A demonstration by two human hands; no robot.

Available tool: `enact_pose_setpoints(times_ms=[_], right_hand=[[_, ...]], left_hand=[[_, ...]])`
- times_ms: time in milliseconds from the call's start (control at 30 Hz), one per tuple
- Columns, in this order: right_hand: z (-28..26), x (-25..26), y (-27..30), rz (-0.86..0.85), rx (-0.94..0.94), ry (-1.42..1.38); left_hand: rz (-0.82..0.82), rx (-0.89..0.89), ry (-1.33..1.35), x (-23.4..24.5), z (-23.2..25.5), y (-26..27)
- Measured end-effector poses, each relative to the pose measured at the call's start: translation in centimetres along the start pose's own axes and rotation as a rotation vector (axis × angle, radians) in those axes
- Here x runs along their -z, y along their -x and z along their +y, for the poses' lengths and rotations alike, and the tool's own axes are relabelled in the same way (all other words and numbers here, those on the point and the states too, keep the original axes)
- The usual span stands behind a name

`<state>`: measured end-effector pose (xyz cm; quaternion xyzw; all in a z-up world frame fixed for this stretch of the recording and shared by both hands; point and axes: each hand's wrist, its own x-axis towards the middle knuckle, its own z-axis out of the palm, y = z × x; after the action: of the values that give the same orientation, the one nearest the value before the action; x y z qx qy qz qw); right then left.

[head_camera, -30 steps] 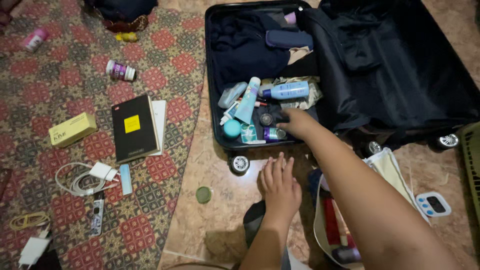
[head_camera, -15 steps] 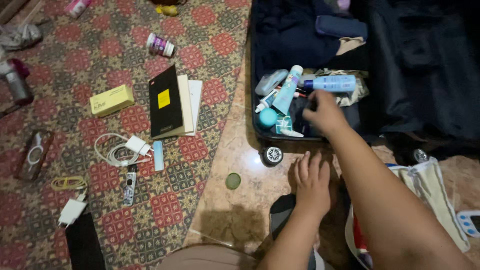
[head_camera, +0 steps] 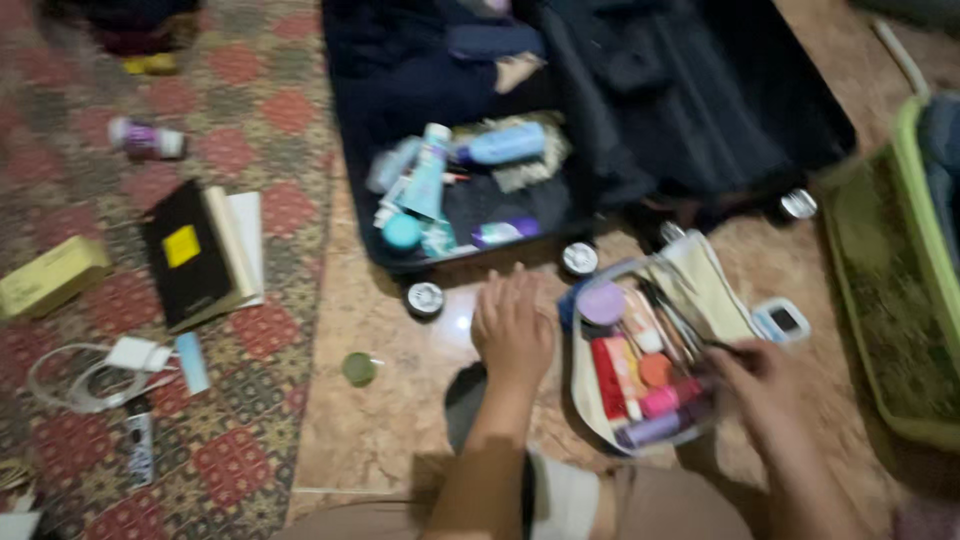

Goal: The person sits on the floor and packs various toiletries, including bottles, tubes, and brushes, into a small white bag while sorting items in a black suitcase.

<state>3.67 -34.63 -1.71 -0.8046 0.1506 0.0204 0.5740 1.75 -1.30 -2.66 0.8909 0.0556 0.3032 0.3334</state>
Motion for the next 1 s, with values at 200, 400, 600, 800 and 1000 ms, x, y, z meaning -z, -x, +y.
enact_pose_setpoints(times_ms=[200, 400, 600, 800, 1000], right_hand=[[-1.5, -3.5, -1.2, -0.144, 0.380, 0.406], [-6.4, -3.7, -0.2, -0.276, 0.561, 0.639], [-6.5, -1.6, -0.1, -0.387, 0.346, 0.895], [-5.5, -1.4, -0.5, -0.411, 0.262, 1.055], [-5.1, -1.7, -0.5, -0.378, 0.257, 1.135]], left_hand=[[-0.081, -0.136, 0.123, 0.1, 4.4, 1.2], [-0.222, -0.201, 0.135, -1.4, 4.9, 1.7], [-0.259, -0.159, 0.126, -2.5, 4.5, 2.1], [-0.262, -0.158, 0.125, -2.4, 4.7, 2.1], [-0.252, -0.157, 0.130, -2.1, 4.6, 2.0]])
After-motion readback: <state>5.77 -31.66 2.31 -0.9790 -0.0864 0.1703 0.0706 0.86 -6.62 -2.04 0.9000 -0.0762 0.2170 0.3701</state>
